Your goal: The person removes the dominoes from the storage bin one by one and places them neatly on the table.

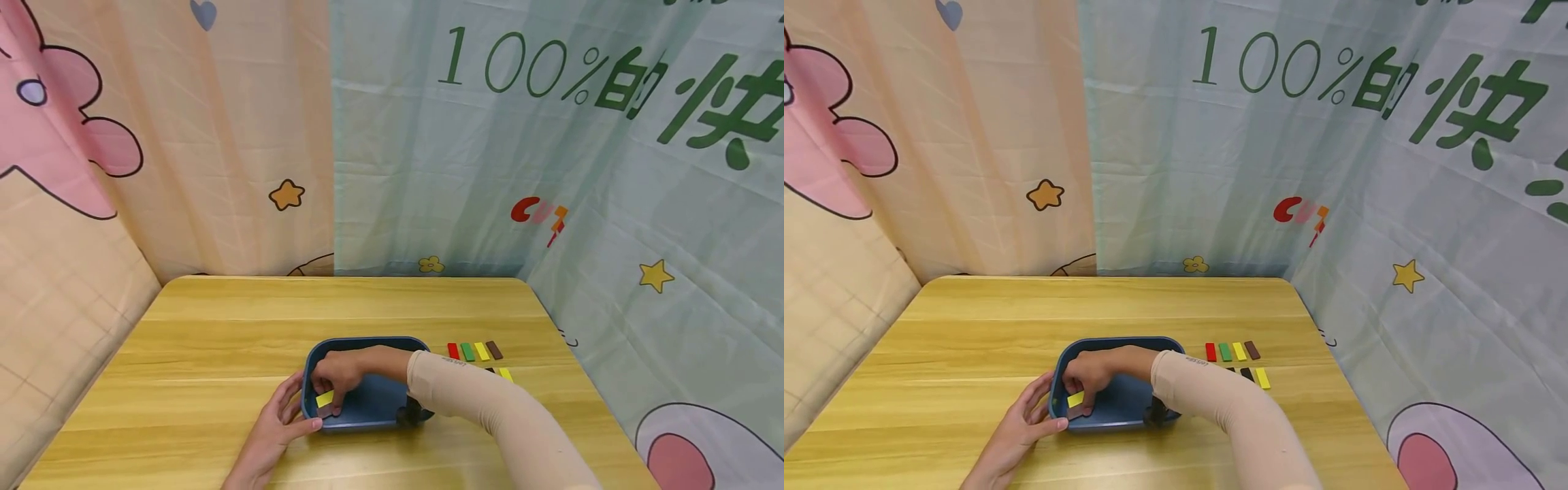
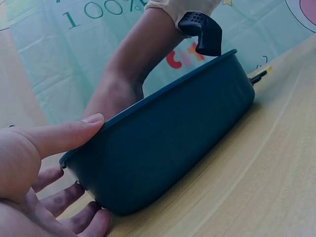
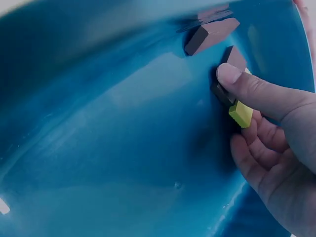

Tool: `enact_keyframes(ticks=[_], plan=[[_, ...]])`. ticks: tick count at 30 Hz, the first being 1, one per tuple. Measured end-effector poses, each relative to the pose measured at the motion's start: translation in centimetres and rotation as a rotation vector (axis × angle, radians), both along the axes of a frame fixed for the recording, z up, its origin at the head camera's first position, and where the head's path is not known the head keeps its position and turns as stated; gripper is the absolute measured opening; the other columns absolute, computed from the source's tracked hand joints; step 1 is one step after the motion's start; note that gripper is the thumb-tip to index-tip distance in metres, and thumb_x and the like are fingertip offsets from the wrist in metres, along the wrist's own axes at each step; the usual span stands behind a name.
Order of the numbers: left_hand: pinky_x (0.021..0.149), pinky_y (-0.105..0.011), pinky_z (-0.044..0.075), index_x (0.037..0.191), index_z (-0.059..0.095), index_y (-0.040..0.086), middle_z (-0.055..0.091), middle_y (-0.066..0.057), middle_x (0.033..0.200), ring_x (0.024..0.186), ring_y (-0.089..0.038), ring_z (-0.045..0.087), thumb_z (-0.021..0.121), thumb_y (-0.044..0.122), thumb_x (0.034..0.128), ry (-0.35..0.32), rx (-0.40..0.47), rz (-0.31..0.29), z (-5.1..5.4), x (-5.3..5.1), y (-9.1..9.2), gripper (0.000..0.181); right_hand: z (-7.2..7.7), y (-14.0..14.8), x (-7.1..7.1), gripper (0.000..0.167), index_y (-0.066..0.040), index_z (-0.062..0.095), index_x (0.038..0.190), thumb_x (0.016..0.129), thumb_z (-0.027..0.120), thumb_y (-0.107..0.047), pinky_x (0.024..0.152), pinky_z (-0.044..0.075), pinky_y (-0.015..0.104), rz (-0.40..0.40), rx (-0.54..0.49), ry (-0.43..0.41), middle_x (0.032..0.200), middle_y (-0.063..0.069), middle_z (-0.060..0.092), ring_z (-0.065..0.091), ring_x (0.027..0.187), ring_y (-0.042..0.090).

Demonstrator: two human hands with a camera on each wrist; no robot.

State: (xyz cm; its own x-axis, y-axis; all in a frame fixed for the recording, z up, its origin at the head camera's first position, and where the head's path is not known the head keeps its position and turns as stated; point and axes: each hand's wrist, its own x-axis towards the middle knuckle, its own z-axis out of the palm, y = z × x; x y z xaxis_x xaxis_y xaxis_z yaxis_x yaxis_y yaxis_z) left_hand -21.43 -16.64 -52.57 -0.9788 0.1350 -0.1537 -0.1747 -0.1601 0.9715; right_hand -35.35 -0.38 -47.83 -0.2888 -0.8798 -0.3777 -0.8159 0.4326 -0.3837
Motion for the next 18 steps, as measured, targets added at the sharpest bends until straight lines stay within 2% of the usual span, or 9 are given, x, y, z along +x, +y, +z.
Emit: enact_keyframes(ticks=[5, 8, 13, 18], plan=[[0.104, -0.036, 0.050, 0.159, 0.033, 0.011, 0.029, -0.019, 0.164, 0.149, -0.041, 0.029, 0.080, -0.004, 0.0874, 0.000, 0.000, 0.003, 0.0, 0.0, 0.0, 0.087, 0.1, 0.2, -0.4, 0.027, -0.011, 0.064, 0.090, 0.082, 0.090, -0.013, 0.064, 0.045, 0.014, -0.048, -0.043, -0.065, 0.076, -0.007, 0.057, 0.053, 0.069, 0.004], [0.104, -0.035, 0.050, 0.159, 0.032, 0.011, 0.029, -0.019, 0.164, 0.149, -0.040, 0.030, 0.080, -0.004, 0.0871, -0.001, 0.004, 0.003, 0.0, 0.0, 0.0, 0.088, 0.3, 0.3, -0.6, 0.022, -0.011, 0.065, 0.090, 0.086, 0.086, -0.008, 0.066, 0.048, 0.014, -0.062, -0.063, -0.075, 0.078, -0.006, 0.060, 0.056, 0.071, 0.003], [0.104, -0.036, 0.050, 0.159, 0.032, 0.010, 0.029, -0.019, 0.164, 0.149, -0.040, 0.030, 0.079, -0.005, 0.0868, 0.003, 0.012, 0.005, 0.0, 0.2, 0.1, 0.088, 1.0, 1.1, -1.0, 0.016, -0.011, 0.067, 0.092, 0.090, 0.083, -0.010, 0.067, 0.050, 0.015, -0.089, -0.087, -0.095, 0.080, -0.007, 0.063, 0.058, 0.072, 0.003], [0.105, -0.037, 0.049, 0.159, 0.031, 0.010, 0.028, -0.020, 0.165, 0.149, -0.040, 0.031, 0.080, -0.004, 0.0868, -0.005, 0.009, 0.011, 0.1, 0.2, 0.0, 0.088, 2.2, 2.5, -1.4, 0.015, -0.011, 0.068, 0.093, 0.090, 0.083, -0.013, 0.066, 0.050, 0.016, -0.171, -0.152, -0.113, 0.079, -0.007, 0.062, 0.057, 0.071, 0.004]])
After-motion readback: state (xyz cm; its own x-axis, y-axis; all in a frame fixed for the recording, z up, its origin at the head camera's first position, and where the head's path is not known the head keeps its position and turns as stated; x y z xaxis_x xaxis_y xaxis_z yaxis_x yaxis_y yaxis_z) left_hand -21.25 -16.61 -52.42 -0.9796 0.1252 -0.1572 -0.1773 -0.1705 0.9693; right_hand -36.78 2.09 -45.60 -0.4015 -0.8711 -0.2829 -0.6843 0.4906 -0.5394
